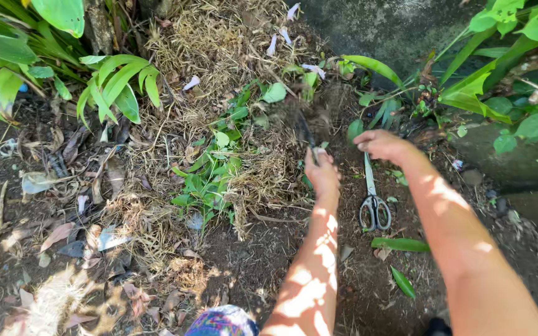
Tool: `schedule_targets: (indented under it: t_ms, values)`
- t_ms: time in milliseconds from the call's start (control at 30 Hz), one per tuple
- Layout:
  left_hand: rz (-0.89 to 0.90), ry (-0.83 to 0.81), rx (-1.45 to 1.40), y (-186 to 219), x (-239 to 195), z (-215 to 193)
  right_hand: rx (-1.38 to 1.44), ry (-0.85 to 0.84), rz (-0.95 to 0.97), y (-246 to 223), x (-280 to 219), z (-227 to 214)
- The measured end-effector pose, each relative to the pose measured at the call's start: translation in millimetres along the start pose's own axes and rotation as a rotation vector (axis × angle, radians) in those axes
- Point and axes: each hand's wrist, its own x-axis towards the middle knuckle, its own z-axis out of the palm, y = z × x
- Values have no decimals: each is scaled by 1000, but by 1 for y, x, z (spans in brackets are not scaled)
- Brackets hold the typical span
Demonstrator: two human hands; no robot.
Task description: The person uses scissors to trim leaves and weeds from a garden bed. They cut various green leaves and stems near the ground, gathering the cuttings into a pile. The person then moves to another area to trim a small bush with broad leaves, cutting branches and leaves with the scissors.
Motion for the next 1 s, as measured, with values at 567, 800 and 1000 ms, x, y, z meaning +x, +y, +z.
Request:
schedule_targets:
  t_ms: [567,800,1000]
  values:
    - [290,9,892,-58,-10,-44,-348,301,-228,71,158,-7]
    - [93,-135,1047,-68,34,-4,-44,450,-388,34,201,-13]
    - [-76,-44,936,-37,61,38,308,253,-243,12,225,6]
